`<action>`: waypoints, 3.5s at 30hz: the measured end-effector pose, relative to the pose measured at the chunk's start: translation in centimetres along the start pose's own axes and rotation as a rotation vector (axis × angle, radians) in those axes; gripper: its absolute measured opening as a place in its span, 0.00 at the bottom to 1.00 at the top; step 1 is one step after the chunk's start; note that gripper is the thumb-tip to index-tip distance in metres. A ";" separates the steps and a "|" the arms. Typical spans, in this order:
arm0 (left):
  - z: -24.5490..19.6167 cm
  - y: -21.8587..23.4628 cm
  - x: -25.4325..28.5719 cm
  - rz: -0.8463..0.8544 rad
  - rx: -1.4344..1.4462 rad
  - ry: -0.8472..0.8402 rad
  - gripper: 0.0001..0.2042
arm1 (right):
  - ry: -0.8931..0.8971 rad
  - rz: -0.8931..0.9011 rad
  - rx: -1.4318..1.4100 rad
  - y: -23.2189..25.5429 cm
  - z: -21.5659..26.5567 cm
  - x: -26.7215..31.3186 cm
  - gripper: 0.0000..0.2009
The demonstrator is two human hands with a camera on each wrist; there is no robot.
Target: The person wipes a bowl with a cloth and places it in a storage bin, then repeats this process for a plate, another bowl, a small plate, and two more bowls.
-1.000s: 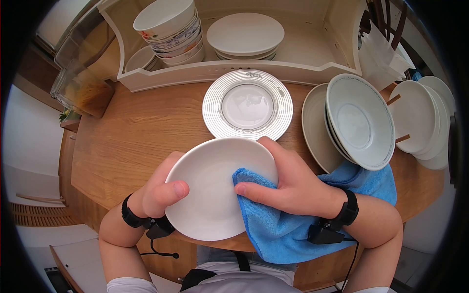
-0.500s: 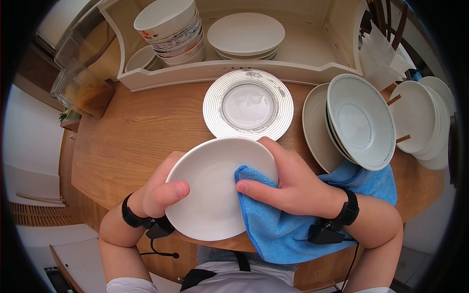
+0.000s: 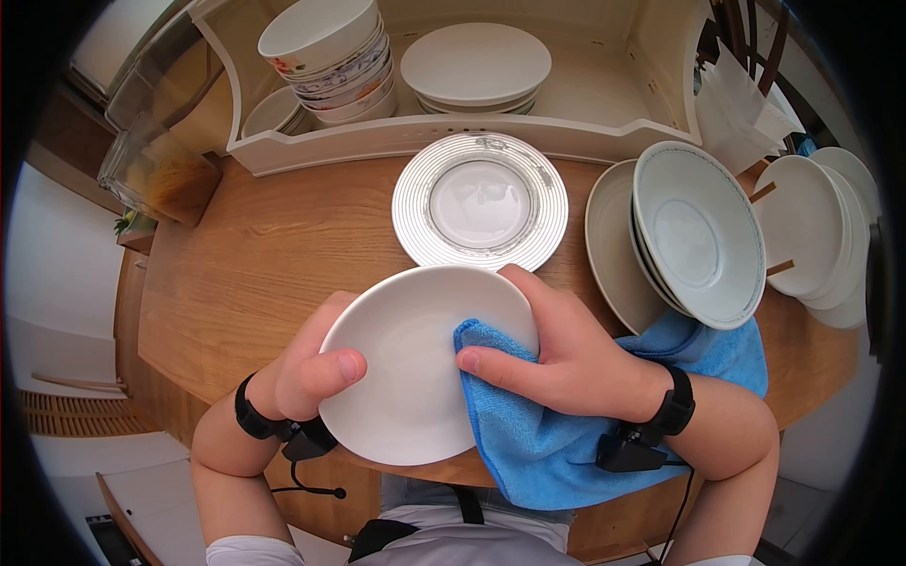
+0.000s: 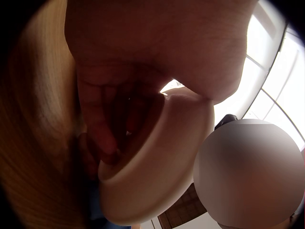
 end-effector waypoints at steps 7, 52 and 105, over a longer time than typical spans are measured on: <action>0.1 0.1 0.1 -0.007 0.001 -0.004 0.40 | -0.002 0.000 -0.002 0.0 0.0 0.0 0.24; 1.3 0.8 0.5 -0.241 0.189 -0.004 0.45 | -0.080 0.013 -0.197 0.1 -0.1 -0.1 0.28; 0.7 0.8 0.8 -0.229 0.180 -0.022 0.41 | -0.175 0.066 -0.225 0.3 0.5 -0.1 0.29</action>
Point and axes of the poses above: each hand's wrist, its own x-axis away from the middle knuckle, its own y-axis out of the back of the hand, z = x × y, the point moved 3 cm from there along -x, towards the middle knuckle, and after that the axes turned 10 degrees about -z, right-handed, at the moved point
